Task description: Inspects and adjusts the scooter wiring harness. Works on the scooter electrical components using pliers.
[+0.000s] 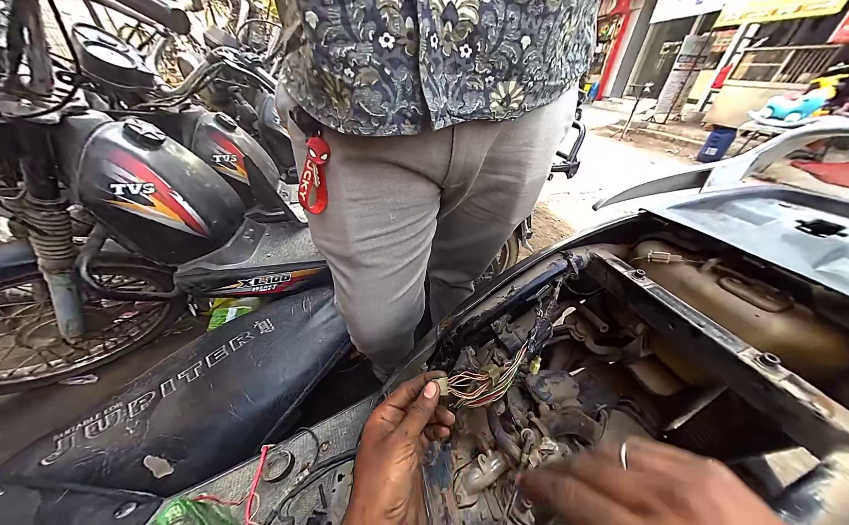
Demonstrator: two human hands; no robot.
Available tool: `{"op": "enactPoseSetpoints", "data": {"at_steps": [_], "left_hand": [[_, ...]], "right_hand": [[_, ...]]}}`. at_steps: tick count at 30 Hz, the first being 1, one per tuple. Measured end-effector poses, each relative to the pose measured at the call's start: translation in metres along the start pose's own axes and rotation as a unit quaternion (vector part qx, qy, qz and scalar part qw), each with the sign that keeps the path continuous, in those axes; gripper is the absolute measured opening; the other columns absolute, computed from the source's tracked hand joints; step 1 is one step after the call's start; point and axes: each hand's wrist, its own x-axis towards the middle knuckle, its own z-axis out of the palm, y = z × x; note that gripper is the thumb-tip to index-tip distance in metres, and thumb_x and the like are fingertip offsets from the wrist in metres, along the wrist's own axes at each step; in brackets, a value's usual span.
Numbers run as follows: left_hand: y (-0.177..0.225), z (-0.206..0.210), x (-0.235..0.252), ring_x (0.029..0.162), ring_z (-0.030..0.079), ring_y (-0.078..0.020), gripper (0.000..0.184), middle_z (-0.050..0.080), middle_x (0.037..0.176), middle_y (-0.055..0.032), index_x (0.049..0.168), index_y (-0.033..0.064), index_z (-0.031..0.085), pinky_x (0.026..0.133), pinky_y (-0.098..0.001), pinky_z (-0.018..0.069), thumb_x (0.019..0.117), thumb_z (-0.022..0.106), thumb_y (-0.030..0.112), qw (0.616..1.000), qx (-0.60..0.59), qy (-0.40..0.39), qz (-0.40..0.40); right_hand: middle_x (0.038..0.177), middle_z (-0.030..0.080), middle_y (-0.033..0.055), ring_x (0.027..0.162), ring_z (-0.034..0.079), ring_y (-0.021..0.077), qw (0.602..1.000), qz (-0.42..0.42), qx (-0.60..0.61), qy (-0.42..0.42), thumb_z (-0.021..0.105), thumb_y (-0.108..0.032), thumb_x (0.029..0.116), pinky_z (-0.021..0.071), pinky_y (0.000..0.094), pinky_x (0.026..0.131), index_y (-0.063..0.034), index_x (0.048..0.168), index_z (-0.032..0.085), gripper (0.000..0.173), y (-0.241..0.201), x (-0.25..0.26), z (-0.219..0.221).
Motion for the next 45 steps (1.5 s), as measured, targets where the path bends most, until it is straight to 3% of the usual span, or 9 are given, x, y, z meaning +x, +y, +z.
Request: {"op": "enactPoseSetpoints", "data": {"at_steps": [3, 8, 10, 13, 16, 30, 36, 41, 45], "left_hand": [[-0.008, -0.009, 0.004, 0.073, 0.067, -0.0246, 0.027, 0.068, 0.097, -0.0234, 0.124, -0.0052, 0.067, 0.068, -0.0355, 0.0599, 0.1045, 0.056, 0.011, 0.999, -0.011, -0.034, 0.007], [-0.009, -0.010, 0.009, 0.073, 0.066, -0.0240, 0.028, 0.067, 0.098, -0.0256, 0.123, -0.0076, 0.065, 0.068, -0.0345, 0.0595, 0.1058, 0.052, 0.010, 0.997, -0.051, -0.063, 0.002], [-0.011, -0.011, 0.011, 0.073, 0.066, -0.0241, 0.028, 0.067, 0.099, -0.0266, 0.124, -0.0083, 0.064, 0.069, -0.0349, 0.0598, 0.1062, 0.051, 0.010, 0.995, -0.064, -0.073, 0.000], [-0.012, -0.013, 0.012, 0.075, 0.067, -0.0246, 0.028, 0.066, 0.100, -0.0273, 0.122, -0.0092, 0.064, 0.071, -0.0359, 0.0600, 0.1064, 0.050, 0.009, 0.993, -0.067, -0.095, -0.007], [-0.017, -0.014, 0.016, 0.080, 0.068, -0.0263, 0.028, 0.066, 0.102, -0.0282, 0.123, -0.0090, 0.062, 0.076, -0.0376, 0.0604, 0.1065, 0.050, 0.009, 0.991, -0.065, -0.118, -0.014], [-0.030, -0.009, 0.013, 0.085, 0.070, -0.0284, 0.028, 0.066, 0.103, -0.0288, 0.124, -0.0086, 0.061, 0.083, -0.0419, 0.0603, 0.1065, 0.049, 0.010, 0.985, -0.080, -0.153, -0.031], [-0.036, -0.004, 0.007, 0.085, 0.070, -0.0282, 0.028, 0.066, 0.103, -0.0284, 0.122, -0.0098, 0.061, 0.083, -0.0420, 0.0600, 0.1067, 0.048, 0.009, 0.986, -0.082, -0.145, -0.011], [-0.037, -0.001, 0.003, 0.085, 0.070, -0.0287, 0.028, 0.066, 0.103, -0.0286, 0.124, -0.0087, 0.061, 0.083, -0.0428, 0.0605, 0.1070, 0.047, 0.009, 0.985, -0.116, -0.124, -0.011], [-0.040, 0.002, 0.000, 0.085, 0.071, -0.0292, 0.029, 0.066, 0.103, -0.0282, 0.125, -0.0081, 0.059, 0.083, -0.0437, 0.0604, 0.1084, 0.043, 0.010, 0.976, -0.181, -0.119, -0.031]], "right_hand": [[0.096, 0.070, -0.0069, 0.077, 0.068, 0.0124, 0.993, -0.037, -0.111, -0.009, 0.053, -0.043, 0.1027, 0.0546, 0.0362, 0.058, -0.0265, 0.115, 0.069, 0.026, 0.036, 0.051, -0.015], [0.101, 0.069, -0.0094, 0.084, 0.066, 0.0064, 0.989, -0.008, -0.004, -0.146, 0.066, -0.043, 0.0983, 0.0581, 0.0355, 0.073, -0.0291, 0.122, 0.068, 0.028, 0.067, 0.121, -0.006], [0.094, 0.070, -0.0100, 0.078, 0.066, 0.0037, 0.982, -0.004, 0.071, -0.177, 0.069, -0.041, 0.0980, 0.0599, 0.0324, 0.071, -0.0267, 0.119, 0.068, 0.025, 0.076, 0.130, 0.010], [0.083, 0.071, -0.0088, 0.069, 0.067, 0.0040, 0.968, 0.029, 0.188, -0.165, 0.066, -0.033, 0.1020, 0.0610, 0.0291, 0.064, -0.0216, 0.108, 0.070, 0.014, 0.086, 0.128, 0.034], [0.081, 0.071, -0.0093, 0.066, 0.068, 0.0043, 0.956, 0.055, 0.246, -0.148, 0.062, -0.035, 0.1041, 0.0616, 0.0283, 0.062, -0.0224, 0.104, 0.070, 0.015, 0.094, 0.120, 0.048], [0.066, 0.064, -0.0086, 0.052, 0.060, 0.0050, 0.952, 0.086, 0.258, -0.140, 0.063, -0.033, 0.1023, 0.0543, 0.0293, 0.047, -0.0242, 0.094, 0.071, 0.015, 0.094, 0.109, 0.052], [0.067, 0.067, -0.0066, 0.054, 0.064, 0.0060, 0.947, 0.091, 0.266, -0.157, 0.073, -0.031, 0.0956, 0.0583, 0.0295, 0.050, -0.0203, 0.091, 0.072, 0.012, 0.091, 0.107, 0.052], [0.075, 0.067, -0.0126, 0.065, 0.062, 0.0015, 0.957, 0.067, 0.224, -0.172, 0.072, -0.037, 0.0959, 0.0530, 0.0288, 0.058, -0.0243, 0.095, 0.073, 0.013, 0.094, 0.111, 0.045], [0.072, 0.066, -0.0135, 0.063, 0.061, 0.0008, 0.964, 0.046, 0.225, -0.134, 0.071, -0.036, 0.0965, 0.0519, 0.0281, 0.056, -0.0248, 0.092, 0.072, 0.012, 0.092, 0.106, 0.048]]}}
